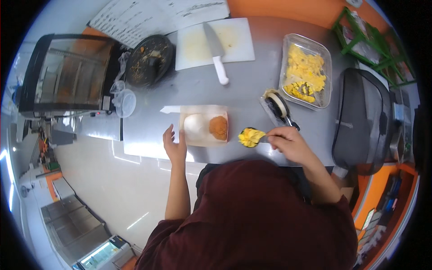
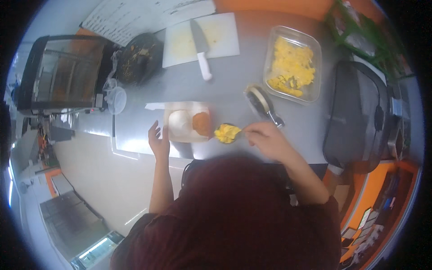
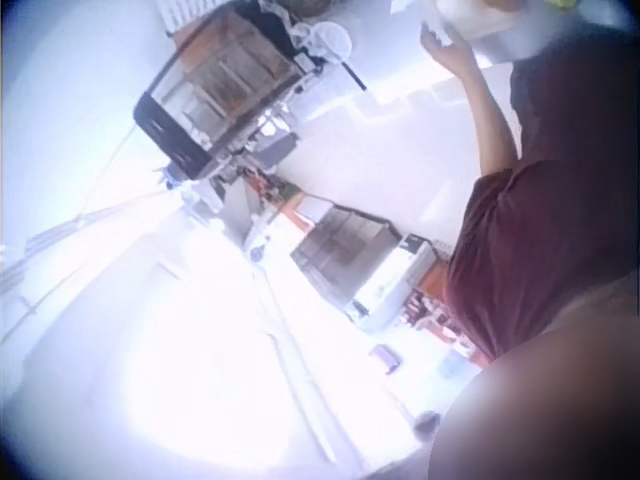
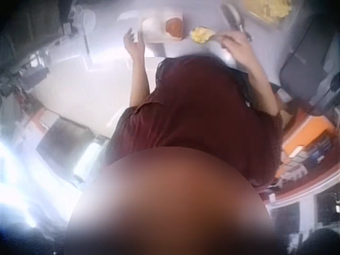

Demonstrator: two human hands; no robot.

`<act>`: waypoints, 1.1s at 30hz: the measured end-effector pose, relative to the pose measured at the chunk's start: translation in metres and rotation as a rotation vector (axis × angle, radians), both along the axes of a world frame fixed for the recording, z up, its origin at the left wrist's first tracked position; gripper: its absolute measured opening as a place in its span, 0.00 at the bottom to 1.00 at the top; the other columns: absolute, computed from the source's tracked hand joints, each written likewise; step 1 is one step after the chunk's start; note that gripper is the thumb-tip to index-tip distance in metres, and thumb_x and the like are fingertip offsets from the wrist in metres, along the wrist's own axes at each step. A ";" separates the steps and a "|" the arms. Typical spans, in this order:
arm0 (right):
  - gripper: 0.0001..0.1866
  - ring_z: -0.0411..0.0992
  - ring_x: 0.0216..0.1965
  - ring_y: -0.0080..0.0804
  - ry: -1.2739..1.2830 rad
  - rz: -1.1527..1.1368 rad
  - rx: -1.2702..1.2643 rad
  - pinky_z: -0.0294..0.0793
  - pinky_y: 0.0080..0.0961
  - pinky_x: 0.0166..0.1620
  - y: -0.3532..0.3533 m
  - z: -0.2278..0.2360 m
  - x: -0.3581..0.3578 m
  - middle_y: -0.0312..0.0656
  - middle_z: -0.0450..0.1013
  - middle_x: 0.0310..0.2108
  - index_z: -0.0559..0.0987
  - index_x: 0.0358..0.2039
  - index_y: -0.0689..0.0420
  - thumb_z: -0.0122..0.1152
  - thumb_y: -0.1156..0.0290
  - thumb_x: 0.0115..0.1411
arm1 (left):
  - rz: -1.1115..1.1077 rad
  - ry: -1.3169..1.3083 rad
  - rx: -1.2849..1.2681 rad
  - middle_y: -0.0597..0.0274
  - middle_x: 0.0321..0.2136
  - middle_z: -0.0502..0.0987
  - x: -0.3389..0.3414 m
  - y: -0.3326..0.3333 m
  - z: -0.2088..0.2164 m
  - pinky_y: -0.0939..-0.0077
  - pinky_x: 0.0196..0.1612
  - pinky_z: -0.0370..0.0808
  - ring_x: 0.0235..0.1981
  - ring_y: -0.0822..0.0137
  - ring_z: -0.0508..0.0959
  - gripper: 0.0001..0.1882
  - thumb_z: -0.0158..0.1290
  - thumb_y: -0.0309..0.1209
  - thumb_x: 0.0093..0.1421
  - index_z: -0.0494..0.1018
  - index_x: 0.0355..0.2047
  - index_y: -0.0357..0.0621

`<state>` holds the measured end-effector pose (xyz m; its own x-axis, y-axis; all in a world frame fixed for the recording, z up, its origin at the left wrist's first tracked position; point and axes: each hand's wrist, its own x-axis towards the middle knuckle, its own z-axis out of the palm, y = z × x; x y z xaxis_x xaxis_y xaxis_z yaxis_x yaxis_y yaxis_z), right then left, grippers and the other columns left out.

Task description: The person assembles a food order by placing a bun and fried chicken into a paper tray, adding scrambled eggs, and including a sauce packet. They then write on a receipt, close the tray, and place it into a plastic bag.

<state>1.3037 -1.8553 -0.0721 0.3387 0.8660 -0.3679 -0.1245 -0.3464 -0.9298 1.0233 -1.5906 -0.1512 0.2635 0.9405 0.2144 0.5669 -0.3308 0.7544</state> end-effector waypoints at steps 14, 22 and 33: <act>0.09 0.60 0.23 0.13 0.356 0.018 -0.064 0.57 0.13 0.24 0.073 -0.013 -0.043 0.32 0.70 0.25 0.80 0.42 0.63 0.56 0.72 0.66 | -0.177 0.190 -0.132 0.42 0.63 0.62 -0.010 -0.003 -0.031 0.59 0.56 0.73 0.56 0.45 0.72 0.30 0.43 0.11 0.48 0.80 0.49 0.45; 0.11 0.68 0.28 0.18 0.070 0.031 0.084 0.66 0.17 0.30 0.098 -0.036 -0.053 0.34 0.71 0.26 0.80 0.43 0.65 0.55 0.73 0.66 | -0.337 0.196 -0.176 0.44 0.63 0.61 -0.010 -0.018 -0.020 0.63 0.53 0.75 0.50 0.53 0.75 0.31 0.47 0.14 0.49 0.78 0.54 0.47; 0.21 0.75 0.38 0.48 -1.110 0.513 0.208 0.76 0.41 0.41 0.161 -0.067 -0.111 0.51 0.69 0.42 0.74 0.53 0.66 0.52 0.79 0.57 | -0.169 0.023 -0.300 0.50 0.55 0.72 -0.012 -0.033 -0.004 0.74 0.39 0.81 0.43 0.63 0.81 0.28 0.60 0.23 0.50 0.75 0.55 0.36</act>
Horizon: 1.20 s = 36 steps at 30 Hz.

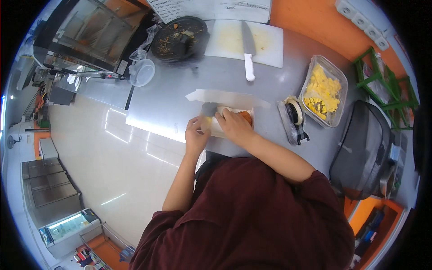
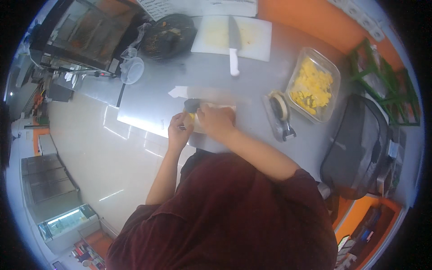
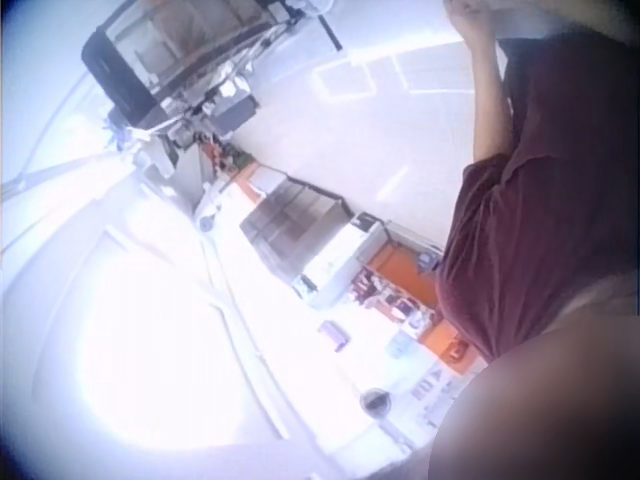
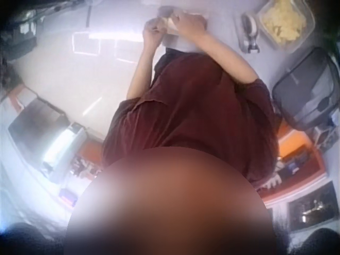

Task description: The person assembles a food order by placing a bun and fried chicken into a paper tray, adding scrambled eggs, and including a sauce packet. They then write on a receipt, close the tray, and place it into a plastic bag.

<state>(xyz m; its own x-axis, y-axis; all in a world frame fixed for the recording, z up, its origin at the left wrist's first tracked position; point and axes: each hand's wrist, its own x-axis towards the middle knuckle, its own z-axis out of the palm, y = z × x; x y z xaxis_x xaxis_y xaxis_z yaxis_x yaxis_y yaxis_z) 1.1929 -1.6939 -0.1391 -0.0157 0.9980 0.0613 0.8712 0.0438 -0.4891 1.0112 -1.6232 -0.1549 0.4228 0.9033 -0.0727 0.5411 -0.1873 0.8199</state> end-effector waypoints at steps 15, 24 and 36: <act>0.21 0.73 0.37 0.43 0.101 -0.025 0.299 0.75 0.37 0.40 -0.011 -0.009 0.013 0.45 0.69 0.36 0.77 0.52 0.58 0.54 0.78 0.57 | 0.052 -0.107 0.146 0.50 0.49 0.80 -0.005 -0.014 -0.004 0.78 0.35 0.82 0.36 0.67 0.83 0.24 0.64 0.24 0.51 0.79 0.51 0.37; 0.20 0.73 0.35 0.43 0.156 -0.078 0.316 0.74 0.36 0.40 -0.002 -0.013 0.014 0.44 0.69 0.35 0.79 0.50 0.56 0.56 0.78 0.56 | 0.062 -0.158 0.101 0.51 0.50 0.79 -0.006 -0.010 -0.003 0.77 0.35 0.81 0.37 0.67 0.82 0.23 0.62 0.24 0.56 0.76 0.53 0.36; 0.15 0.66 0.28 0.17 1.208 -0.694 -0.002 0.68 0.19 0.31 -0.156 0.082 0.121 0.34 0.74 0.34 0.78 0.55 0.56 0.54 0.70 0.69 | 0.171 -0.365 -0.029 0.53 0.55 0.70 -0.007 -0.017 -0.017 0.79 0.38 0.72 0.36 0.72 0.73 0.37 0.53 0.27 0.65 0.48 0.70 0.42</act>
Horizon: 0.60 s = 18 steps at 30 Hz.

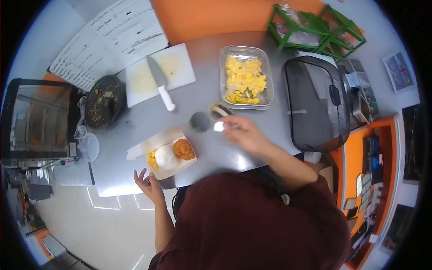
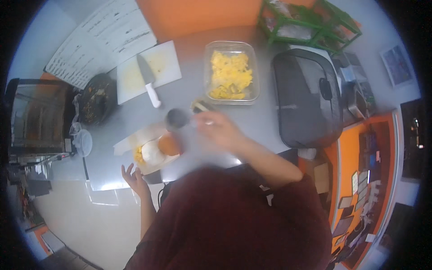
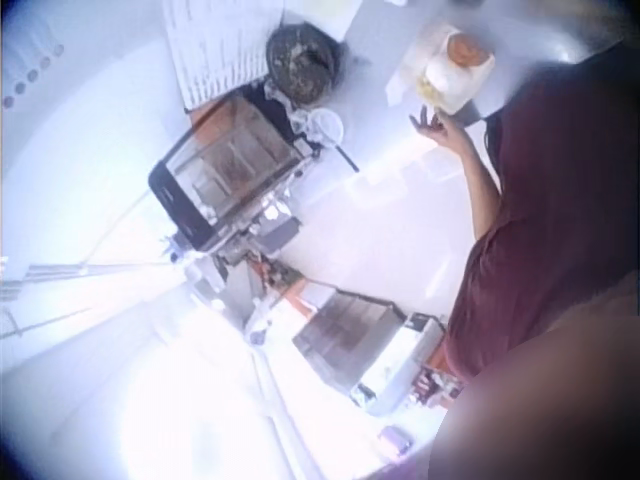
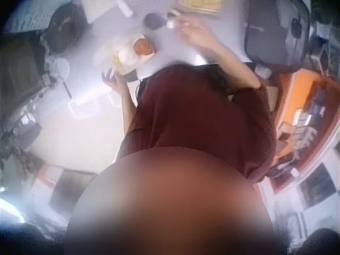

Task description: The person assembles a food order by placing a bun and fried chicken into a paper tray, adding scrambled eggs, and including a sauce packet. They then write on a receipt, close the tray, and place it into a plastic bag.

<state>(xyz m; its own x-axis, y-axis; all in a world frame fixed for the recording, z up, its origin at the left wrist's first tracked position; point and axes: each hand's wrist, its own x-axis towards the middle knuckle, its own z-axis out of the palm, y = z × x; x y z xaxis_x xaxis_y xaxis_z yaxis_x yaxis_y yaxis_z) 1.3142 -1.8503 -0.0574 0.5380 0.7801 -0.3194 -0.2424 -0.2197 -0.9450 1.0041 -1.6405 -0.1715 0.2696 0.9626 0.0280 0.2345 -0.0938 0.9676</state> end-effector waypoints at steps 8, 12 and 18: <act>0.14 0.75 0.41 0.48 -1.284 0.000 -0.717 0.75 0.42 0.47 -0.066 -0.040 0.090 0.51 0.73 0.40 0.80 0.46 0.59 0.51 0.76 0.62 | -0.052 -0.033 -0.049 0.53 0.53 0.68 0.004 0.000 -0.017 0.74 0.46 0.70 0.42 0.69 0.70 0.40 0.54 0.29 0.66 0.44 0.71 0.42; 0.16 0.75 0.40 0.43 -1.657 -0.025 -0.828 0.80 0.34 0.39 -0.041 -0.060 0.082 0.46 0.71 0.38 0.80 0.44 0.62 0.56 0.73 0.56 | -0.110 -0.017 -0.075 0.51 0.53 0.67 0.007 -0.006 -0.018 0.68 0.55 0.67 0.50 0.64 0.70 0.43 0.55 0.30 0.66 0.40 0.72 0.43; 0.15 0.76 0.34 0.39 -1.680 0.094 -0.954 0.80 0.28 0.35 -0.026 -0.053 0.086 0.46 0.72 0.35 0.80 0.42 0.63 0.58 0.71 0.54 | -0.196 -0.037 -0.082 0.50 0.54 0.66 0.003 -0.007 -0.017 0.64 0.63 0.60 0.57 0.59 0.68 0.44 0.56 0.30 0.66 0.39 0.72 0.43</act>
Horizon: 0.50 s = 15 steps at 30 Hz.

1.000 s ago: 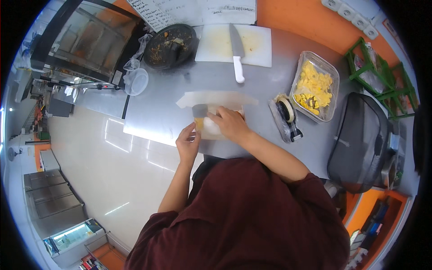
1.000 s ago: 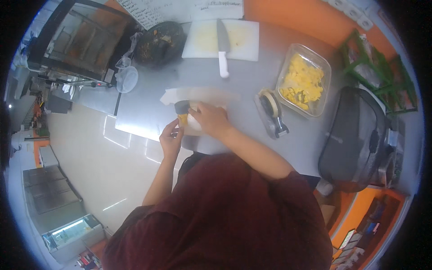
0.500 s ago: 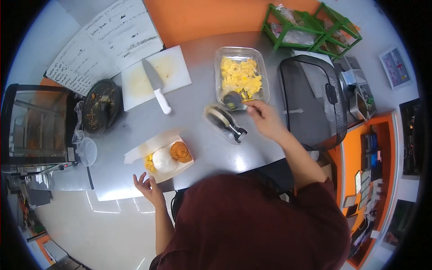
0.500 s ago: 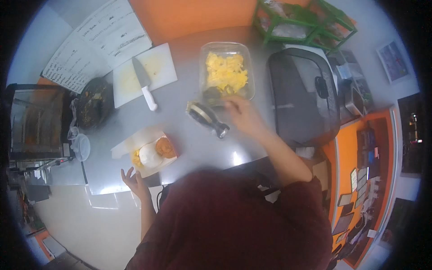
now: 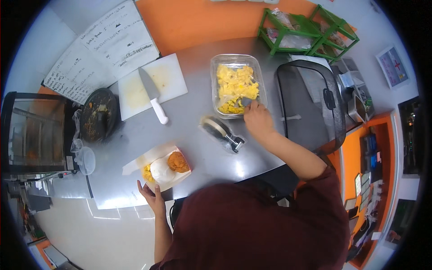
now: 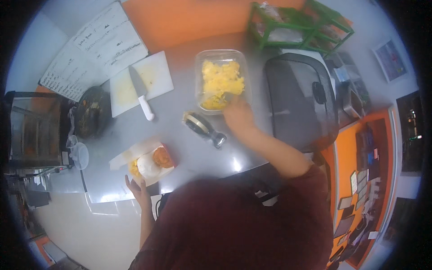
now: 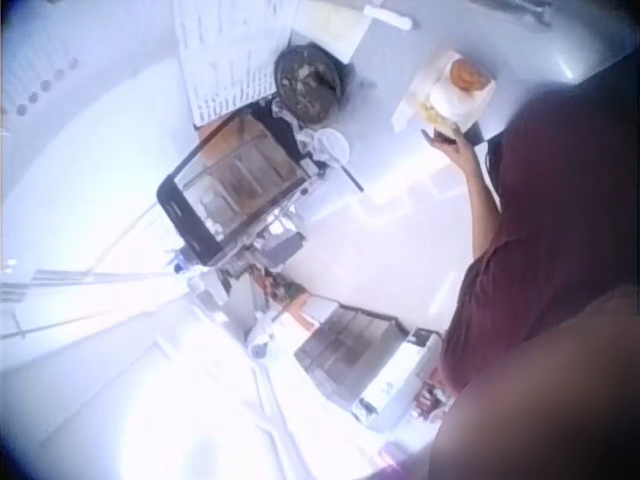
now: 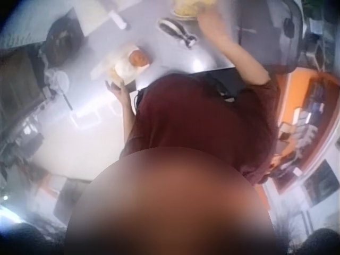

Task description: The person assembles a food order by placing a bun and fried chicken into a paper tray, adding scrambled eggs, and including a sauce packet. They then write on a receipt, close the tray, and place it into a plastic bag.

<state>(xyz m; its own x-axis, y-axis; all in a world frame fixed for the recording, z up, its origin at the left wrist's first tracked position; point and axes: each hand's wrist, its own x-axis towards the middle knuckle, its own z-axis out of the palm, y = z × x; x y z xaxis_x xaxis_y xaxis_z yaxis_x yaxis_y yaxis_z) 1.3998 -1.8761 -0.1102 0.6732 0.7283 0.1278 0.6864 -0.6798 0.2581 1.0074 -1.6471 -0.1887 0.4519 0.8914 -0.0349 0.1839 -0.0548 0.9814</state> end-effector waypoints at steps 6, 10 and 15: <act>0.09 0.79 0.31 0.49 0.258 -0.007 0.098 0.80 0.39 0.37 0.004 -0.019 0.018 0.55 0.75 0.29 0.80 0.29 0.65 0.57 0.72 0.54 | -0.001 0.022 -0.023 0.49 0.56 0.66 0.002 0.000 0.002 0.64 0.65 0.59 0.59 0.58 0.67 0.43 0.56 0.29 0.65 0.41 0.72 0.41; 0.12 0.77 0.40 0.53 0.546 -0.099 0.326 0.76 0.44 0.45 0.015 -0.001 0.024 0.57 0.77 0.35 0.82 0.37 0.63 0.53 0.75 0.56 | 0.006 0.018 -0.012 0.48 0.56 0.66 -0.001 0.000 -0.005 0.63 0.65 0.59 0.59 0.58 0.67 0.43 0.55 0.28 0.65 0.41 0.72 0.40; 0.14 0.75 0.42 0.58 0.557 -0.017 0.465 0.75 0.46 0.48 0.022 -0.011 0.013 0.59 0.77 0.38 0.81 0.40 0.62 0.52 0.77 0.54 | -0.004 0.042 0.003 0.48 0.57 0.66 0.004 0.001 -0.002 0.63 0.66 0.58 0.60 0.57 0.67 0.43 0.55 0.28 0.65 0.41 0.72 0.39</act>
<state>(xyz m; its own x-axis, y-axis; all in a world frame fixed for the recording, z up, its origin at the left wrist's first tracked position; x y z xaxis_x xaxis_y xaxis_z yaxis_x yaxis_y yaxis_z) 1.4133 -1.8538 -0.1215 0.7394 0.6709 0.0567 0.6202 -0.6459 -0.4452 1.0109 -1.6464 -0.1909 0.4537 0.8896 -0.0516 0.2251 -0.0584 0.9726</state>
